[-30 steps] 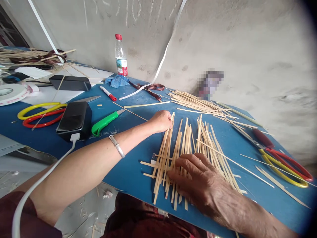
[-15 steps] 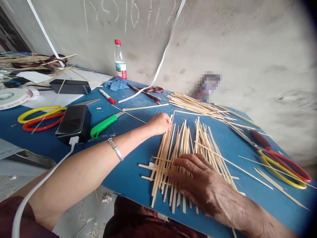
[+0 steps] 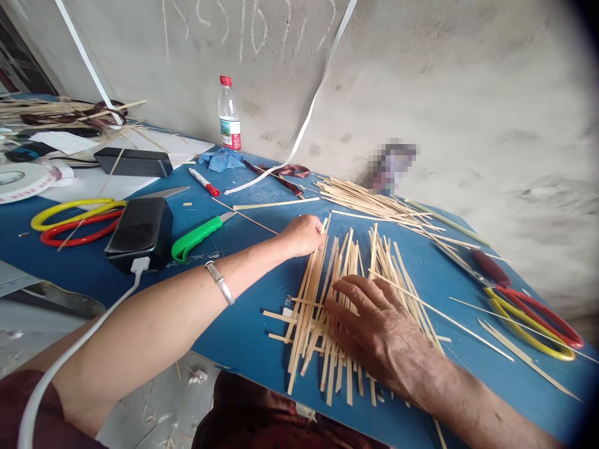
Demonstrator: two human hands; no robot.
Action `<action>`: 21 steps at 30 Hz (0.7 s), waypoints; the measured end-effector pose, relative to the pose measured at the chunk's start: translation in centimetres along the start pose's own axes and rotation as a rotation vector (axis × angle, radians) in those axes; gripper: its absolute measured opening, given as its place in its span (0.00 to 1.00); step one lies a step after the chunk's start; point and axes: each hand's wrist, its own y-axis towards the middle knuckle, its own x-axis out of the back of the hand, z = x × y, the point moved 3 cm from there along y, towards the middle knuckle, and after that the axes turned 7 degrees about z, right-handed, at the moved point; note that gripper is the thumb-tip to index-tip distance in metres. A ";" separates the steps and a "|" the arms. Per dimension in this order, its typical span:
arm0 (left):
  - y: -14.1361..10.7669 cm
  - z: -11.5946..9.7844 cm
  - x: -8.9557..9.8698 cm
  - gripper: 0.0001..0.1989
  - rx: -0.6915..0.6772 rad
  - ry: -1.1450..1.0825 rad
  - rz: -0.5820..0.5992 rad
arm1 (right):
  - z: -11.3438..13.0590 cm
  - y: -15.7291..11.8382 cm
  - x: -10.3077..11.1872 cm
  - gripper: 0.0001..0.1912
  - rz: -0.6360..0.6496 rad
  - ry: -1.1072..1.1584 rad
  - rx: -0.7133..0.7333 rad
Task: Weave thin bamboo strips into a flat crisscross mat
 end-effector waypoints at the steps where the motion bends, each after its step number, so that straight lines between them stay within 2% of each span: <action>1: 0.0 0.0 0.0 0.08 0.002 -0.001 0.000 | 0.1 0.0 0.0 0.14 0.005 0.007 -0.003; 8: -0.3 -0.2 0.1 0.07 0.010 -0.007 -0.004 | -0.1 0.1 0.0 0.15 0.074 0.080 -0.038; 14: 0.0 0.0 -0.1 0.07 0.009 -0.016 -0.006 | -0.6 -0.5 1.5 0.13 0.010 0.179 0.001; 19: 0.2 0.4 -0.3 0.06 0.006 -0.035 -0.008 | -0.1 -0.6 1.6 0.11 0.130 0.215 0.038; 21: 0.3 0.5 -0.3 0.06 0.001 -0.038 -0.005 | -0.2 -0.5 1.6 0.12 0.129 0.215 0.055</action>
